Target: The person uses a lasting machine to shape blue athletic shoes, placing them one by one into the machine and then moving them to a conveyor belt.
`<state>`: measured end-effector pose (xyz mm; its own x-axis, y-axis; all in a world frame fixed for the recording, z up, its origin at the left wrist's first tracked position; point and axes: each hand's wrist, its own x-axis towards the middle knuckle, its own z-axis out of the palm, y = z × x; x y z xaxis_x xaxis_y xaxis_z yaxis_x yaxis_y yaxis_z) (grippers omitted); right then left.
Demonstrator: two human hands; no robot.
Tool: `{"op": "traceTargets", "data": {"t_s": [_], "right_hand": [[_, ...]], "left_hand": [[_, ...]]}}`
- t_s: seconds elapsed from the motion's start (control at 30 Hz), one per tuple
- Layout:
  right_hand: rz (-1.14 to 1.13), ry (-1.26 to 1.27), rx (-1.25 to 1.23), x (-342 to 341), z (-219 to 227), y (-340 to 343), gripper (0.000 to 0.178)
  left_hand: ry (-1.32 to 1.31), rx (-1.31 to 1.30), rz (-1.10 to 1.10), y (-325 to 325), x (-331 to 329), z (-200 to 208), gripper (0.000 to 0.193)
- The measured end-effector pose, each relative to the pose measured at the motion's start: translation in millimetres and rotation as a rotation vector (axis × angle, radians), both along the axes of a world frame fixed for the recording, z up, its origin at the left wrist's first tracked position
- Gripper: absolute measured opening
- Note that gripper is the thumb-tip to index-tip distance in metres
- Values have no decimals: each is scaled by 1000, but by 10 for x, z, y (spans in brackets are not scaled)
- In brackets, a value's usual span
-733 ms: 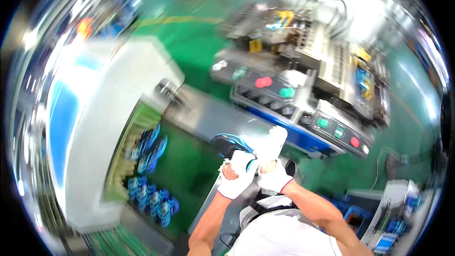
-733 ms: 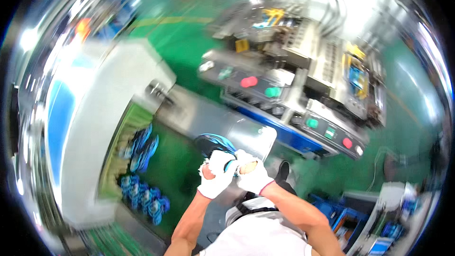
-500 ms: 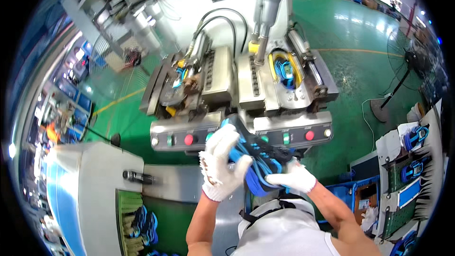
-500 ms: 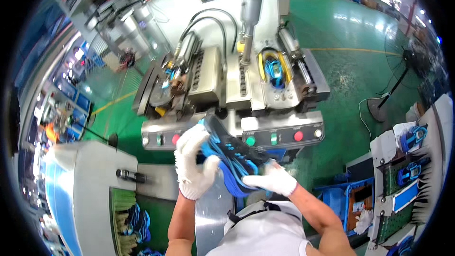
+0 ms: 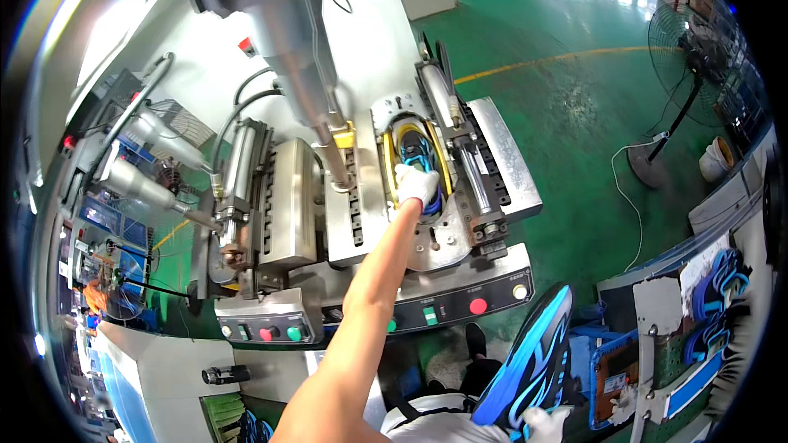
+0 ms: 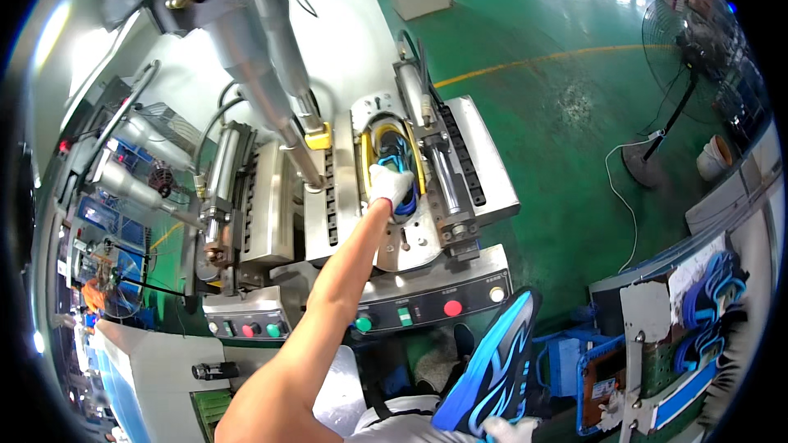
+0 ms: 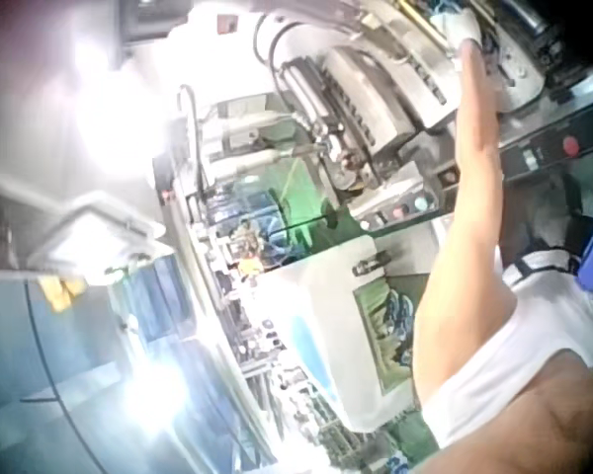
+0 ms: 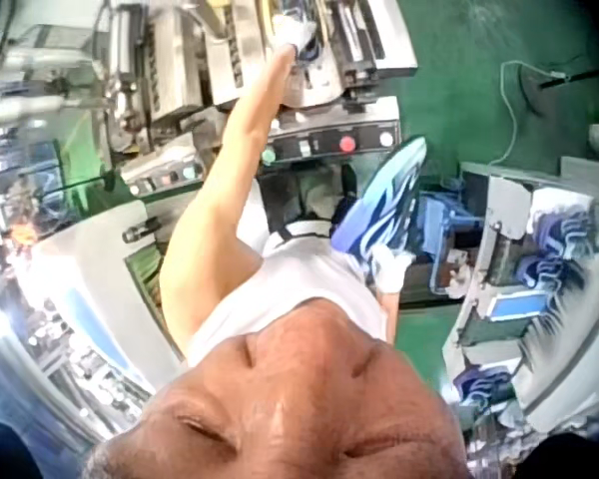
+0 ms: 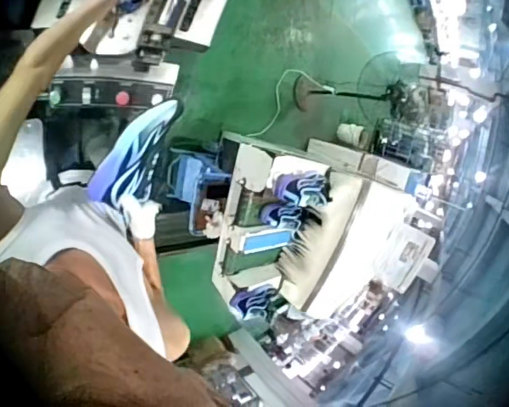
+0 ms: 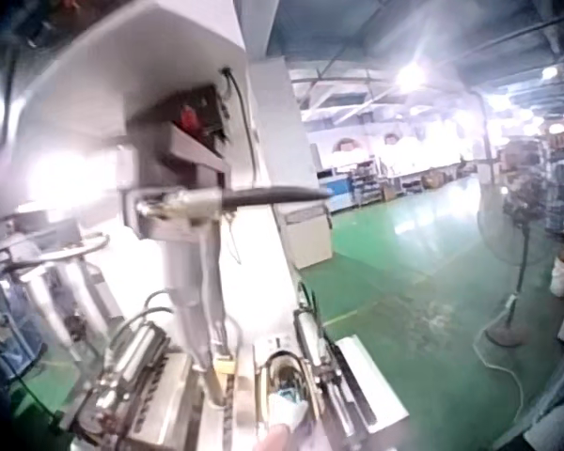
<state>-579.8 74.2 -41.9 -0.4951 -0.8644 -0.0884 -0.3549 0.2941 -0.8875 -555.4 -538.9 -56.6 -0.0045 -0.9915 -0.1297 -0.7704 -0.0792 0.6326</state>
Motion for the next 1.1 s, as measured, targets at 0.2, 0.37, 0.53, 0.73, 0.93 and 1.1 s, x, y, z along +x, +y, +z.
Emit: {"op": "traceTargets", "data": {"t_s": [0.2, 0.37, 0.53, 0.73, 0.93, 1.1], "right_hand": [[-535, -776, -43, 43, 365, -943, 56], [-343, -646, -272, -264, 836, -1999, 45], [34, -633, -90, -739, 1043, -4242, 34], [91, 643, 209, -654, -198, -6406, 46], [313, 554, 118, -364, -305, -6404, 40], [344, 603, 209, -1119, -476, -6298, 61]], "left_hand": [[400, 153, -260, -369, 335, 501, 38], [328, -25, -319, 746, 1219, 1279, 36], [483, 294, -228, 2164, 2527, 1644, 52], [159, 492, -63, 3564, 3812, 1112, 81], [-177, 604, 615, 4591, 4413, 117, 71], [110, 297, 872, 4487, 4392, -1381, 72]]}}
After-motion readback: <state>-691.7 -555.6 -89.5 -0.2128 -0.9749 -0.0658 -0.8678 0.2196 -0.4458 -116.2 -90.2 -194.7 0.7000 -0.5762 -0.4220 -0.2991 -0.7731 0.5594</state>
